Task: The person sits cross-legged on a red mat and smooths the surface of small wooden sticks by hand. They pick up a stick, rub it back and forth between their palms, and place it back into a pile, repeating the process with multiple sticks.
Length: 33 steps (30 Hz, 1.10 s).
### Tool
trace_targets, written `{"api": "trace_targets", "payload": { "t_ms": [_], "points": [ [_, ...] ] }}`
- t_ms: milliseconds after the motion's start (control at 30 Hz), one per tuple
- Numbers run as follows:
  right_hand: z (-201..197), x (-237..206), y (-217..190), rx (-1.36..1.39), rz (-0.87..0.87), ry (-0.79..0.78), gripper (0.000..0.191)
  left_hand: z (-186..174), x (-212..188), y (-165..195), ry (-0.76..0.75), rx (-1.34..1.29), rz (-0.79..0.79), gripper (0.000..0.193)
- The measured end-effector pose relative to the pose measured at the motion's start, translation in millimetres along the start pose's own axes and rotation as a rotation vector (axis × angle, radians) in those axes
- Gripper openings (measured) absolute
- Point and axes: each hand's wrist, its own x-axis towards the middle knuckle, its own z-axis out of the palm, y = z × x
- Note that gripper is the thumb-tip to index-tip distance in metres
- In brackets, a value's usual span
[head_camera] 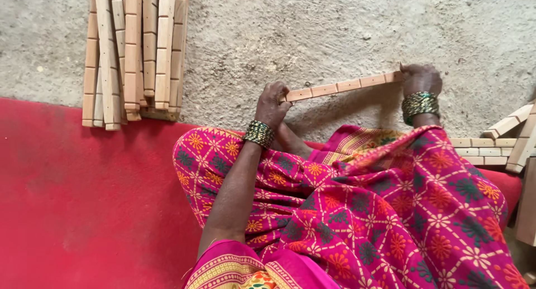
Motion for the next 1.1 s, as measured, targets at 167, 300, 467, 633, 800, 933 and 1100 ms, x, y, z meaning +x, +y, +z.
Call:
{"api": "trace_targets", "payload": {
  "t_ms": [167,300,467,633,800,933,1100],
  "points": [
    [32,6,3,-0.045,0.451,-0.051,0.024,-7,6,10,-0.064,-0.076,-0.139,0.035],
    [22,0,3,-0.147,-0.03,0.002,0.005,-9,3,7,-0.088,-0.109,-0.166,0.034],
    [-13,7,5,-0.118,-0.088,0.096,0.014,-8,7,-5,-0.134,-0.297,-0.263,0.035],
    [-8,3,-46,-0.567,0.089,0.051,0.019,-6,12,-19,-0.185,-0.598,-0.396,0.027],
    [14,-53,-139,-0.313,-0.554,-0.099,0.012,-4,10,-20,-0.173,-0.656,-0.381,0.026],
    [27,-107,-221,0.041,-0.616,-0.231,0.022,-11,7,-12,-0.153,-0.557,-0.342,0.023],
    [32,-109,-220,0.016,-0.561,-0.184,0.02,-14,6,-1,-0.141,-0.471,-0.372,0.021]
  ]
}}
